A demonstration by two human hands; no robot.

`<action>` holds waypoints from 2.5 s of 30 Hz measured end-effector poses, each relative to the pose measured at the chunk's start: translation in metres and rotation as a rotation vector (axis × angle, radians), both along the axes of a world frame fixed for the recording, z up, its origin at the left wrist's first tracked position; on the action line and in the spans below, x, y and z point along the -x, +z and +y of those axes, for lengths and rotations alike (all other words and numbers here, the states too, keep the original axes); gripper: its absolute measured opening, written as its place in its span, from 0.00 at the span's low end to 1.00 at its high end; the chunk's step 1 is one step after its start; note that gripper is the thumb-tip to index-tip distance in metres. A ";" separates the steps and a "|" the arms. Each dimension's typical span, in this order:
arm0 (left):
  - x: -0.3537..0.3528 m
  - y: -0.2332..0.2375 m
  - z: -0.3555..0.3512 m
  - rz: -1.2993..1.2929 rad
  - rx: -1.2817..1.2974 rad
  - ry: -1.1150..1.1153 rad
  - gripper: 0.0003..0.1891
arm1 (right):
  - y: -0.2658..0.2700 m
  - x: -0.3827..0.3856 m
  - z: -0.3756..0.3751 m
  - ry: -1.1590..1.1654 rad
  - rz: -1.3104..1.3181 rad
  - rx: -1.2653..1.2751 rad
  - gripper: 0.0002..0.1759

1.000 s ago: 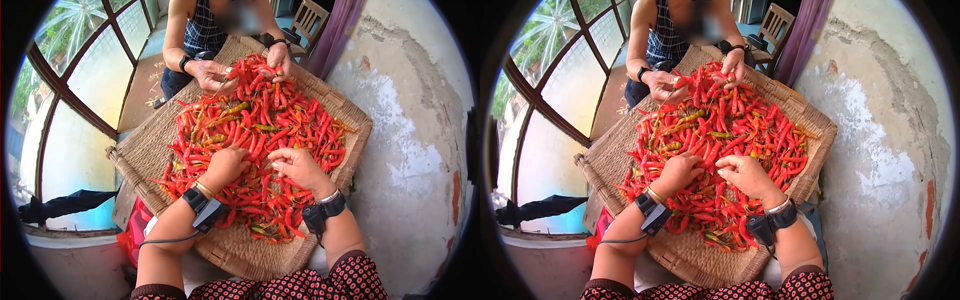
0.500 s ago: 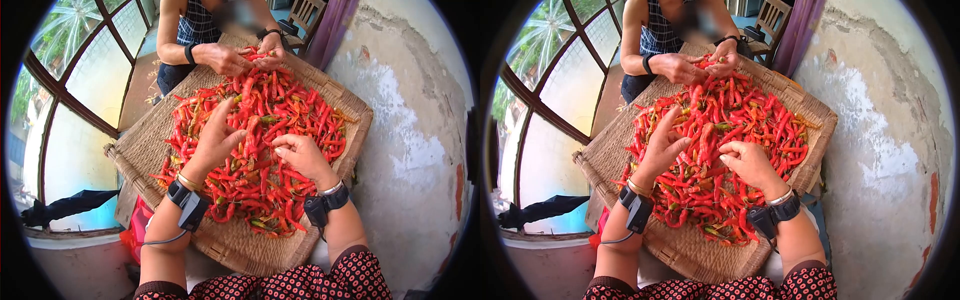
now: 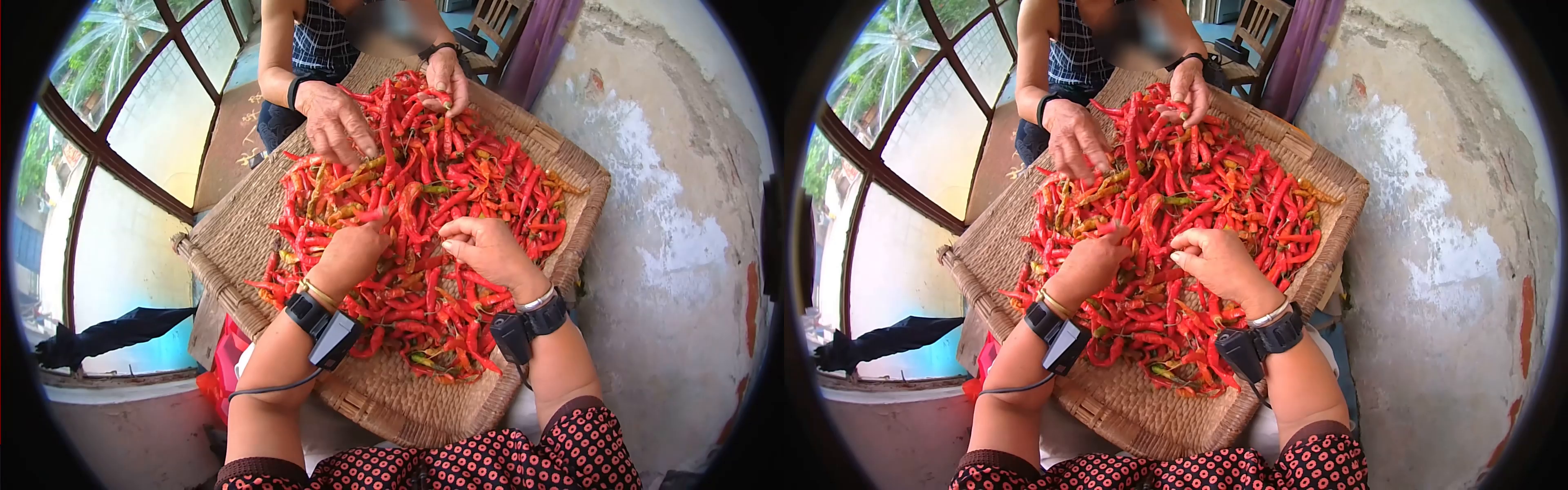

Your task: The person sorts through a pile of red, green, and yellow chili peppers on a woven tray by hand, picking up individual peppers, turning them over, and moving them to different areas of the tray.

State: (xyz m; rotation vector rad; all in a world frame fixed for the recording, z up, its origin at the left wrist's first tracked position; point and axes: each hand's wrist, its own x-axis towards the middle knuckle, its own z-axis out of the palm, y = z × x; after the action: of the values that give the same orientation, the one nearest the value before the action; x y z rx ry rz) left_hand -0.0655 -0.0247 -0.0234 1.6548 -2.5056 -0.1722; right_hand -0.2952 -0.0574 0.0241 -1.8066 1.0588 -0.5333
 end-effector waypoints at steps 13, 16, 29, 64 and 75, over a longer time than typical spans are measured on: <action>0.033 0.043 0.023 1.278 -0.568 0.160 0.08 | -0.005 -0.009 0.008 0.306 -0.011 0.135 0.14; 0.029 0.042 0.018 1.500 -0.817 0.282 0.05 | -0.009 -0.010 0.012 0.350 0.103 0.022 0.14; -0.013 -0.003 -0.025 1.401 -0.278 0.453 0.19 | -0.013 -0.005 0.015 0.492 0.295 0.213 0.17; 0.002 0.046 0.010 0.661 -0.766 0.159 0.09 | -0.006 -0.007 0.008 0.015 -0.125 -0.260 0.10; -0.005 0.018 -0.013 1.445 -0.193 0.377 0.12 | -0.023 -0.018 0.010 0.186 0.176 0.384 0.20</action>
State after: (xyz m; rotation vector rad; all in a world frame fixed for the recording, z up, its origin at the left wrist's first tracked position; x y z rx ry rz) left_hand -0.0605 -0.0375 -0.0054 1.2074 -1.0949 -1.0934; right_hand -0.2767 -0.0470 0.0015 -2.2992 0.9350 -0.4943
